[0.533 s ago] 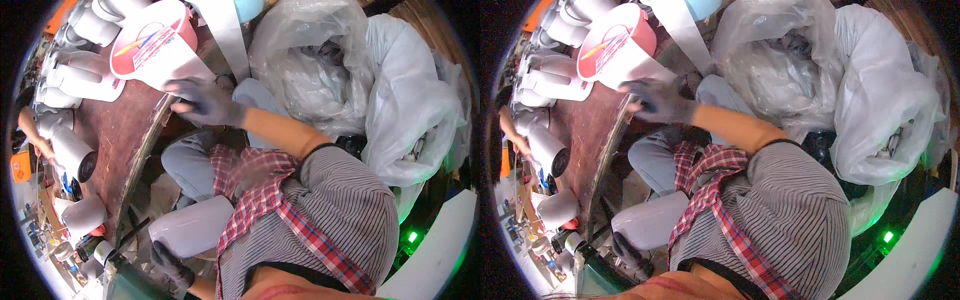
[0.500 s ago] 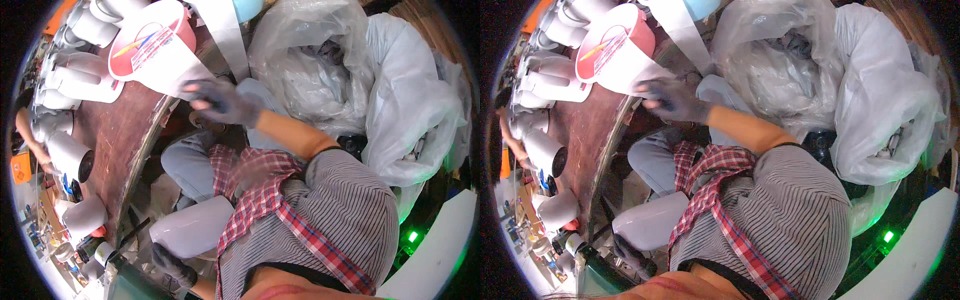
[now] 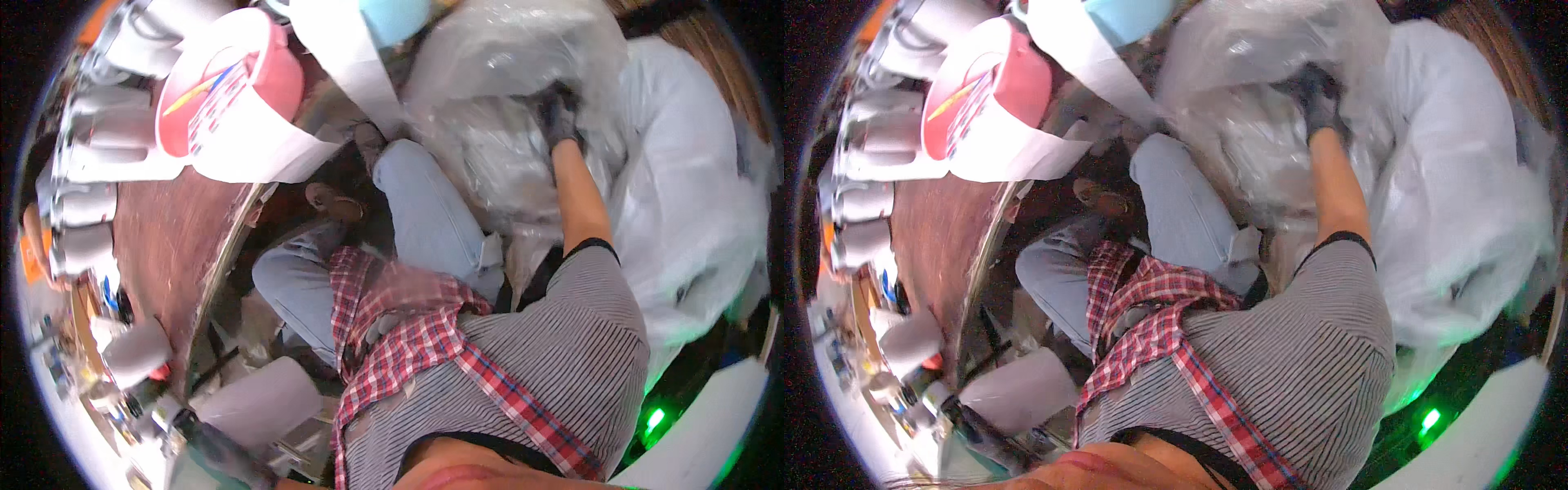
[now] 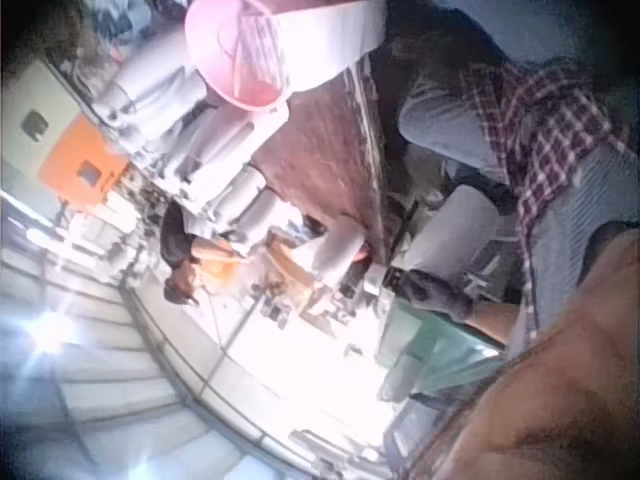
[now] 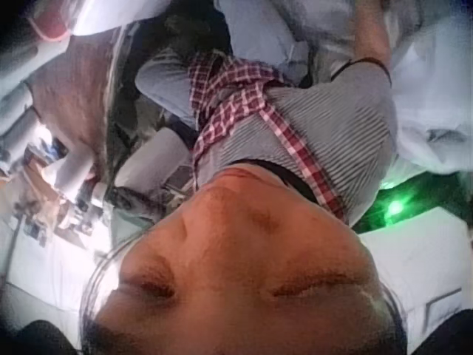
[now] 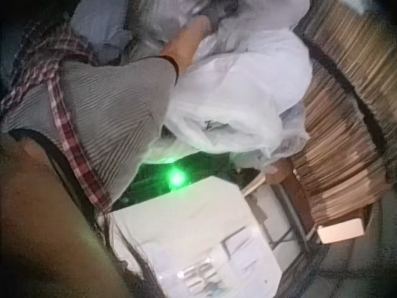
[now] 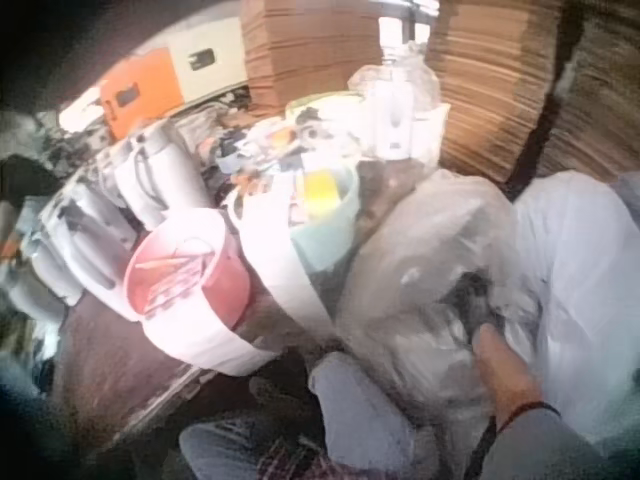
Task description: The person assembles white electric kettles by attaching lids and placing them on a table. The person handles the kettles and lids one at a time, repeatedly picking up parts and assembling them.
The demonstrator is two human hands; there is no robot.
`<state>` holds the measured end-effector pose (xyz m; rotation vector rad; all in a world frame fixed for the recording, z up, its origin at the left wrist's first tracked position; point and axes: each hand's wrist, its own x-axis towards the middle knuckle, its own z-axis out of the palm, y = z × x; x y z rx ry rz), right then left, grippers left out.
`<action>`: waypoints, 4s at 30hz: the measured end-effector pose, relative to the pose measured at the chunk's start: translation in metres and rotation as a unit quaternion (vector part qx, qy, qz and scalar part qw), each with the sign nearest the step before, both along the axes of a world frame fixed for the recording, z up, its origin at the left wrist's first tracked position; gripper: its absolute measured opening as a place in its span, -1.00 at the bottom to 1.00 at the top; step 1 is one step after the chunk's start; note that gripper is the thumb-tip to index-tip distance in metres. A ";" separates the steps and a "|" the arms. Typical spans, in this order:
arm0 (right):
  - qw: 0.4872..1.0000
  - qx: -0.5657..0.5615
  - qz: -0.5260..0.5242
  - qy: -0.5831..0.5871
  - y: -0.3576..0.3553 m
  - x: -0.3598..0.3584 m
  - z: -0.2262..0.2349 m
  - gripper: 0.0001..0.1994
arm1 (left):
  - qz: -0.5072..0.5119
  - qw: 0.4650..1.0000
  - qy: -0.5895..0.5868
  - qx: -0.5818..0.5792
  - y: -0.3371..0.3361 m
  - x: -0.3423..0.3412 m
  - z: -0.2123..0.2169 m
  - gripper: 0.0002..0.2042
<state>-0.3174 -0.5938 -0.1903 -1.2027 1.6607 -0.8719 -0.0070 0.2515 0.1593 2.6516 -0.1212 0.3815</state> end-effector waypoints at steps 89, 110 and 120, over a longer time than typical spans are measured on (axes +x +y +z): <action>0.447 -0.216 0.851 -0.169 0.376 0.299 0.280 -0.54 | -0.457 0.751 -0.007 -0.476 -0.236 0.024 -0.120 -0.26; 0.656 0.053 0.691 -0.299 0.386 0.314 0.171 -0.48 | -0.385 0.735 0.066 -0.554 -0.243 0.043 -0.165 -0.51; 0.650 -0.021 0.676 -0.347 0.372 0.280 0.248 -0.64 | -0.363 0.821 0.169 -0.407 -0.232 0.081 -0.125 -0.66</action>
